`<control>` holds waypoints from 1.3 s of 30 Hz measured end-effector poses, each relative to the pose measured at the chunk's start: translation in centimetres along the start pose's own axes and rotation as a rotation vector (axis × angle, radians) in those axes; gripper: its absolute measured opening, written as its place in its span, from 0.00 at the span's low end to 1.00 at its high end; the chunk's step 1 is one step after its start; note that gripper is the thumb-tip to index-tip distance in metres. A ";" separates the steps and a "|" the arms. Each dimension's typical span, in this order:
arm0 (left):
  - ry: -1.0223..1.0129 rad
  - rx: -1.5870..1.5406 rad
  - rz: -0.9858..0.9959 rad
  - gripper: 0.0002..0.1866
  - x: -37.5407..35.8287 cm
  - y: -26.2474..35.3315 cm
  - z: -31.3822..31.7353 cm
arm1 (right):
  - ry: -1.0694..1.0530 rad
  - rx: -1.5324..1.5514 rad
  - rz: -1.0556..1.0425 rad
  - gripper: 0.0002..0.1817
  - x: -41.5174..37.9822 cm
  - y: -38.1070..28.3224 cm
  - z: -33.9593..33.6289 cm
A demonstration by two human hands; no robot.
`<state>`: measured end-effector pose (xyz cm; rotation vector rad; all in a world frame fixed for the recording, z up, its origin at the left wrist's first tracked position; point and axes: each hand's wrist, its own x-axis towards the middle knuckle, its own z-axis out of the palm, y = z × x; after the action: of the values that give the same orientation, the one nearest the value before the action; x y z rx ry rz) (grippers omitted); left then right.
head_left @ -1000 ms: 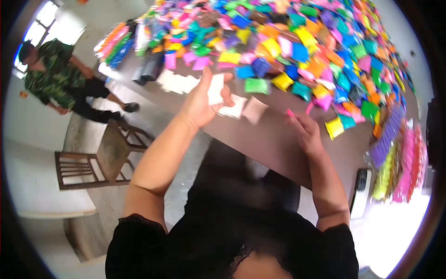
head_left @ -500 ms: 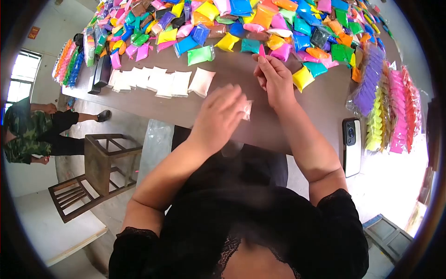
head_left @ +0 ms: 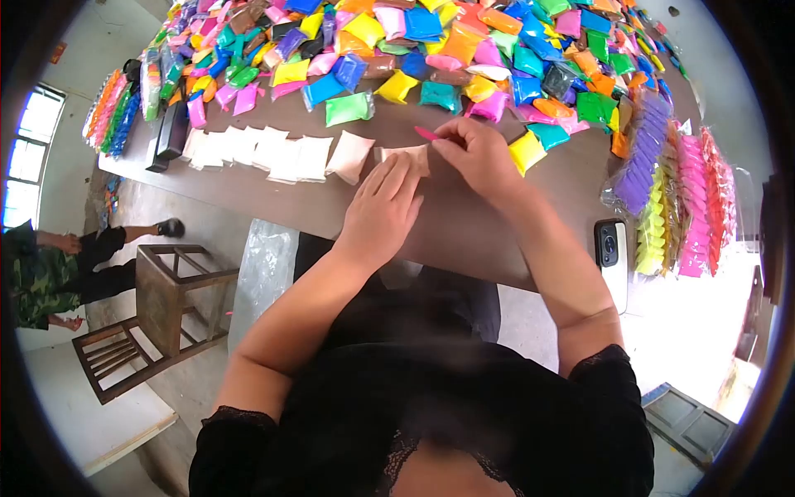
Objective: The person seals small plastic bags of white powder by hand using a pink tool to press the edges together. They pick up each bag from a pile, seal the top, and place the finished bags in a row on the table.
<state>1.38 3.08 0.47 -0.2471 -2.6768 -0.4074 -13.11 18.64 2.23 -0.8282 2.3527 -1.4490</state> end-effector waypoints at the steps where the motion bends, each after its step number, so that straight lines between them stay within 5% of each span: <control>1: -0.022 0.026 -0.012 0.27 0.0 0.1 -0.1 | 0.004 -0.004 0.003 0.11 -0.2 0.0 0.3; 7: -0.040 0.012 -0.011 0.27 0.2 -0.1 0.2 | 0.128 -0.232 -0.324 0.05 -0.8 1.0 2.4; 17: -0.066 0.003 -0.018 0.24 0.6 0.0 -0.3 | 0.183 -0.420 -0.258 0.05 -0.6 1.2 1.1; 23: -0.080 -0.099 -0.040 0.29 2.3 -1.1 -1.2 | 0.168 -0.234 -0.363 0.06 -1.3 1.5 0.7; 25: -0.083 -0.067 -0.038 0.29 3.0 -1.7 -0.2 | 0.099 0.092 -0.041 0.12 -1.6 2.2 0.9; 28: 0.007 -0.009 -0.068 0.24 4.3 -2.1 1.3 | 0.061 0.524 -0.027 0.20 -1.2 1.7 0.7; 35: -0.193 -0.038 -0.133 0.27 5.9 -2.7 1.1 | 0.016 0.433 0.029 0.27 -0.9 3.9 -0.9; 39: -0.227 -0.493 -0.290 0.34 5.9 -1.0 -2.8 | -0.101 0.504 0.120 0.22 -1.1 3.4 -1.5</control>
<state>-3.12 1.90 5.17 -0.0442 -2.7960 -1.1972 -14.08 21.54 -0.17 -0.5943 1.8032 -1.7857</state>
